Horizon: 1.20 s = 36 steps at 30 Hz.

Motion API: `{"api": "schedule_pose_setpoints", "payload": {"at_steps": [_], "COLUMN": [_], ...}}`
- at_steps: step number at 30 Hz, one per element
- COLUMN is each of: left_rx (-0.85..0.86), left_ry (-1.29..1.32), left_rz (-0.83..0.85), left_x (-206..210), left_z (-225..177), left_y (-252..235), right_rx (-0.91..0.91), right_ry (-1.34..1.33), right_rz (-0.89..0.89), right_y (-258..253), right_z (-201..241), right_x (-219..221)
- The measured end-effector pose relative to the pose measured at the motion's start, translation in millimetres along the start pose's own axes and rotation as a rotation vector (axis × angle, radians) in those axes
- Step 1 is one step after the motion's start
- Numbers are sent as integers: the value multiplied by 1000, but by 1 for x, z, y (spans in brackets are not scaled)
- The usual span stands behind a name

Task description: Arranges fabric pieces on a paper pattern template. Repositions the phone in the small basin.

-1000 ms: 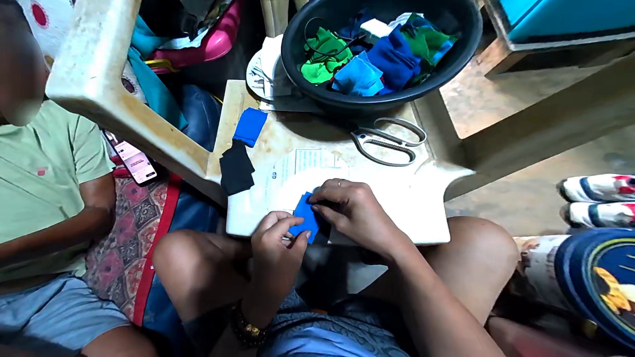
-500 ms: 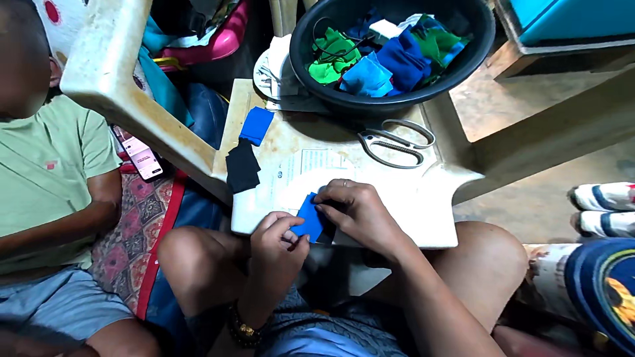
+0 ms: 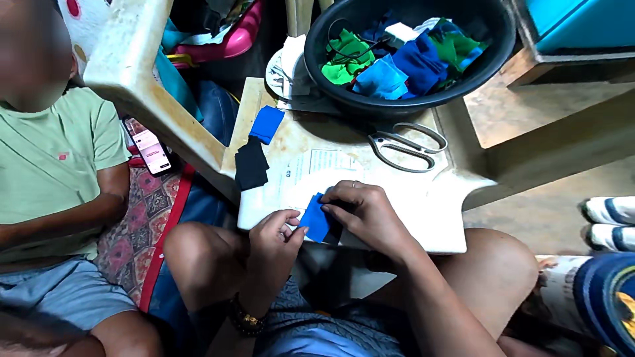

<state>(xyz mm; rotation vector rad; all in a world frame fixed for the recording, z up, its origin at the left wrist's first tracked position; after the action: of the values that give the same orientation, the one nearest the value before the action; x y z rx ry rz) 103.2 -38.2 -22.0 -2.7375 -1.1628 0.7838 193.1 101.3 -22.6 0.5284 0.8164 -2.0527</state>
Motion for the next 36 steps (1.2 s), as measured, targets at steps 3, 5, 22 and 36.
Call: {"api": "schedule_pose_setpoints", "payload": {"at_steps": [3, 5, 22, 36], "left_rx": [38, 38, 19, 8], "left_ry": [-45, -55, -28, -27], "left_rz": [-21, -19, 14, 16], "left_x": [1, 1, -1, 0], "left_z": [-2, -3, 0, -1], "left_y": [1, 0, -2, -1], "right_rx": [-6, -8, 12, 16], "right_ry": [4, 4, -5, -14], "right_rz": [-2, -3, 0, -1], "right_y": [0, 0, 0, 0], "right_z": [0, -1, -2, -3], "right_x": [0, 1, 1, 1]}}
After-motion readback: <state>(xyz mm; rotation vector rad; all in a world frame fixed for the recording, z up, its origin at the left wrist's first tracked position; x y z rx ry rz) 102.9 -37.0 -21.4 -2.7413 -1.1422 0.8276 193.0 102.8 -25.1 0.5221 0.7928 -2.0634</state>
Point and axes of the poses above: each hand's wrist, its own y-axis away from the middle knuckle, its own x-axis out of the palm, z = x × y, the point moved 10 cm from there along -y, towards the middle knuckle, and after that the axes turned 6 degrees about y, right-handed, at the moved point
